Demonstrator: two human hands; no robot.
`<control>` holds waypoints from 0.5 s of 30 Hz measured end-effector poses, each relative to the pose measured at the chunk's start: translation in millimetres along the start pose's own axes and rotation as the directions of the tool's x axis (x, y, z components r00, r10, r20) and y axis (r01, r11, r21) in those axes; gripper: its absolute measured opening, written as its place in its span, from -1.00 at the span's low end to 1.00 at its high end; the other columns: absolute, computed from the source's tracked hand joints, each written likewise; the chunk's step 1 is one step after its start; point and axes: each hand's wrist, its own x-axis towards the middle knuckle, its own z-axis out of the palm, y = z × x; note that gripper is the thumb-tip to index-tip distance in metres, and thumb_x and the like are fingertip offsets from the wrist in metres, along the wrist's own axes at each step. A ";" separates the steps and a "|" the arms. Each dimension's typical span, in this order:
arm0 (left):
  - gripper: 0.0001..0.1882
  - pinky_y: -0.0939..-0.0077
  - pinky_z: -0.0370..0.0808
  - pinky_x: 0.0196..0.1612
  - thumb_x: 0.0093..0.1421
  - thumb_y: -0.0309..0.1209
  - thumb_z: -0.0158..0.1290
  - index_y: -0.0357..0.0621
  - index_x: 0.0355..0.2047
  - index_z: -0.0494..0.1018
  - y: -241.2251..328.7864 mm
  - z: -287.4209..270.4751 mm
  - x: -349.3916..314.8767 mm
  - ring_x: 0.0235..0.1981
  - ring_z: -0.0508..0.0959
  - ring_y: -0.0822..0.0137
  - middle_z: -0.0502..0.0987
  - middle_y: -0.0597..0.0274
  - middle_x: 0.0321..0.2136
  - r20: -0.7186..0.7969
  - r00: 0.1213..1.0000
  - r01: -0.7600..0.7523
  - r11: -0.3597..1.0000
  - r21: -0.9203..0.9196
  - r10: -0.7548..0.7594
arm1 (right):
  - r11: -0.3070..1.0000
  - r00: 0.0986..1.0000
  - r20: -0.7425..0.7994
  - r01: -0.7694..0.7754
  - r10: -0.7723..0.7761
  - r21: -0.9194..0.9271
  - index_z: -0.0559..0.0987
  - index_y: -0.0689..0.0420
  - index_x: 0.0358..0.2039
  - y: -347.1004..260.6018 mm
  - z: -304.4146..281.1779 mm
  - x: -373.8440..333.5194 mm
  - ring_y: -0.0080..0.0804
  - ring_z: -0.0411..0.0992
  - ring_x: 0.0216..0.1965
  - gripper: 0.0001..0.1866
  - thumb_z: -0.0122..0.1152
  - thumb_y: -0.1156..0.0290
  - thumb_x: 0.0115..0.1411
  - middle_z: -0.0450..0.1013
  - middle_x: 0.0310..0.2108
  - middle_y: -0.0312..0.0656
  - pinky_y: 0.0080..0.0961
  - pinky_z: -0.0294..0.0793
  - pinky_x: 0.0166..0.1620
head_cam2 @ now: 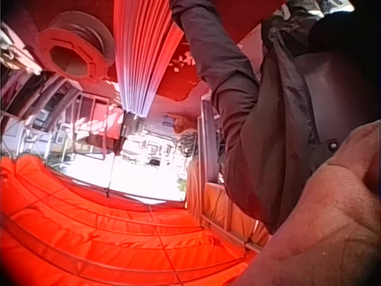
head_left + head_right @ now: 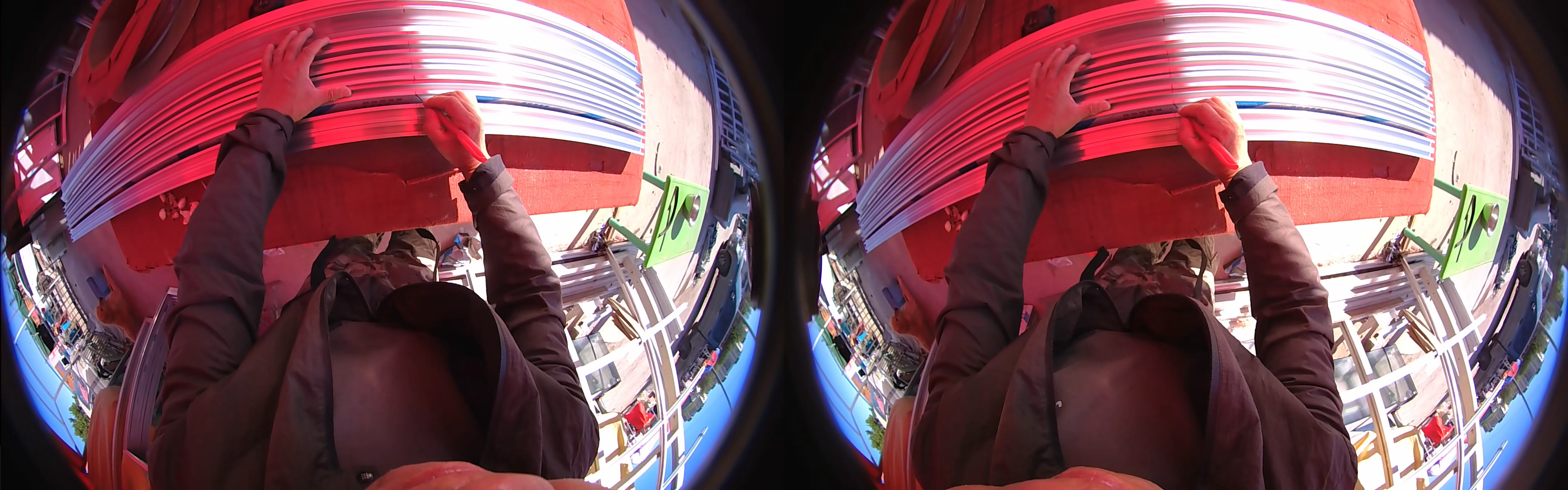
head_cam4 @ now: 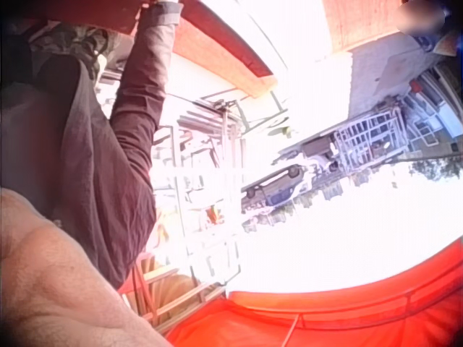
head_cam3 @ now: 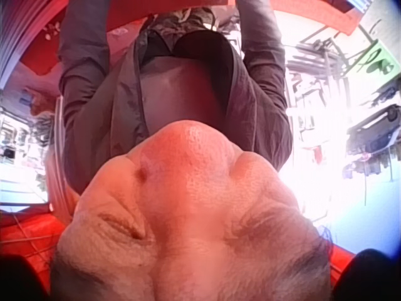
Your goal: The person measures and marks a stack of corrugated metal sheets on a red workbench using a tape measure, a square, and a red marker. They then carry the marked sheets into a workshop and place them on the floor.
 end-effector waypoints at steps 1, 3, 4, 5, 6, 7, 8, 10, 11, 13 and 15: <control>-0.02 -0.05 -0.02 0.33 -0.15 0.40 0.14 0.09 0.19 0.32 0.2 -0.1 0.1 0.33 0.12 0.05 0.25 0.11 0.25 0.000 1.000 0.001 1.000 0.000 -0.001 | 1.000 1.000 -0.001 0.005 -0.005 -0.002 0.58 0.09 -0.41 -0.2 -0.4 0.3 -0.23 0.45 -0.36 -0.84 0.27 0.56 -0.07 0.48 -0.47 -0.23 -0.36 0.40 -0.21; -0.02 -0.05 -0.02 0.33 -0.14 0.39 0.14 0.09 0.19 0.32 0.6 -0.2 0.2 0.33 0.12 0.05 0.24 0.11 0.25 0.000 1.000 0.002 1.000 -0.001 -0.002 | 1.000 1.000 0.016 0.008 -0.008 -0.013 0.58 0.08 -0.40 -1.1 -2.1 1.2 -0.23 0.45 -0.36 -0.83 0.27 0.56 -0.07 0.49 -0.46 -0.24 -0.36 0.40 -0.21; -0.02 -0.05 -0.02 0.33 -0.14 0.39 0.14 0.09 0.19 0.32 0.6 -0.1 0.0 0.33 0.12 0.05 0.25 0.11 0.25 -0.002 1.000 0.001 1.000 -0.003 -0.001 | 1.000 1.000 0.027 0.010 -0.009 -0.019 0.58 0.08 -0.40 -1.3 -2.8 1.2 -0.23 0.44 -0.36 -0.82 0.27 0.56 -0.07 0.49 -0.46 -0.24 -0.36 0.40 -0.21; -0.02 -0.05 -0.02 0.33 -0.14 0.39 0.14 0.09 0.19 0.32 0.6 0.1 0.0 0.33 0.12 0.05 0.25 0.11 0.25 -0.004 1.000 0.000 1.000 -0.004 0.000 | 1.000 1.000 0.023 0.006 -0.006 -0.019 0.58 0.09 -0.39 -1.0 -2.9 0.5 -0.22 0.45 -0.36 -0.83 0.27 0.57 -0.06 0.49 -0.45 -0.23 -0.36 0.41 -0.22; -0.02 -0.05 -0.02 0.33 -0.15 0.39 0.14 0.09 0.19 0.32 0.5 0.3 -0.1 0.33 0.13 0.05 0.25 0.11 0.25 -0.006 1.000 -0.001 1.000 -0.005 0.001 | 1.000 1.000 0.020 0.003 -0.002 -0.018 0.58 0.11 -0.38 -0.6 -2.6 -0.5 -0.22 0.45 -0.35 -0.83 0.26 0.58 -0.05 0.49 -0.45 -0.22 -0.37 0.42 -0.22; -0.02 -0.05 -0.02 0.33 -0.15 0.39 0.15 0.09 0.19 0.32 0.4 0.3 -0.2 0.33 0.13 0.05 0.25 0.11 0.25 -0.007 1.000 -0.002 1.000 -0.007 0.002 | 1.000 1.000 0.018 0.000 0.001 -0.018 0.58 0.12 -0.37 -0.1 -2.2 -1.1 -0.21 0.46 -0.35 -0.83 0.26 0.58 -0.04 0.49 -0.44 -0.20 -0.37 0.43 -0.23; -0.02 -0.05 -0.02 0.33 -0.15 0.39 0.15 0.09 0.19 0.32 0.4 0.2 -0.2 0.33 0.13 0.05 0.25 0.11 0.25 -0.008 1.000 -0.003 1.000 -0.008 0.003 | 1.000 0.999 -0.031 -0.009 0.009 0.022 0.58 0.14 -0.36 0.1 -0.9 -1.1 -0.21 0.46 -0.35 -0.83 0.24 0.59 -0.03 0.49 -0.44 -0.18 -0.38 0.44 -0.24; -0.03 -0.05 -0.02 0.33 -0.14 0.38 0.15 0.08 0.19 0.32 0.7 -0.2 -0.6 0.32 0.14 0.05 0.25 0.10 0.25 -0.010 1.000 -0.004 1.000 -0.015 0.004 | 0.994 0.992 -0.126 -0.019 0.032 0.103 0.57 0.18 -0.35 -0.4 2.0 -0.8 -0.22 0.48 -0.35 -0.84 0.22 0.62 0.00 0.49 -0.43 -0.14 -0.41 0.46 -0.26; -0.03 -0.05 -0.02 0.33 -0.14 0.38 0.15 0.07 0.19 0.32 1.2 -0.6 -0.9 0.32 0.14 0.05 0.25 0.10 0.24 -0.011 1.000 -0.004 1.000 -0.021 0.004 | 0.992 0.992 -0.119 -0.036 0.050 0.120 0.56 0.19 -0.35 -1.4 1.4 -0.6 -0.22 0.48 -0.35 -0.85 0.20 0.63 0.01 0.49 -0.42 -0.13 -0.42 0.46 -0.26; -0.02 -0.05 -0.05 0.34 -0.13 0.39 0.13 0.07 0.19 0.32 2.5 -1.9 -2.7 0.33 0.13 0.06 0.24 0.11 0.25 0.014 1.000 0.006 1.000 -0.019 -0.005 | 0.986 0.991 -0.106 -0.069 0.086 0.154 0.55 0.22 -0.34 -3.7 -1.9 0.0 -0.24 0.49 -0.35 -0.85 0.16 0.65 0.04 0.49 -0.41 -0.10 -0.44 0.47 -0.27; -0.01 -0.05 -0.10 0.36 -0.13 0.43 0.10 0.09 0.20 0.30 5.4 -4.3 -9.2 0.34 0.10 0.11 0.22 0.14 0.26 0.064 0.998 0.024 1.000 -0.002 -0.024 | 0.975 0.987 -0.100 -0.103 0.124 0.196 0.55 0.22 -0.33 0.6 -2.4 -1.9 -0.25 0.48 -0.36 -0.85 0.14 0.66 0.04 0.49 -0.40 -0.11 -0.45 0.47 -0.26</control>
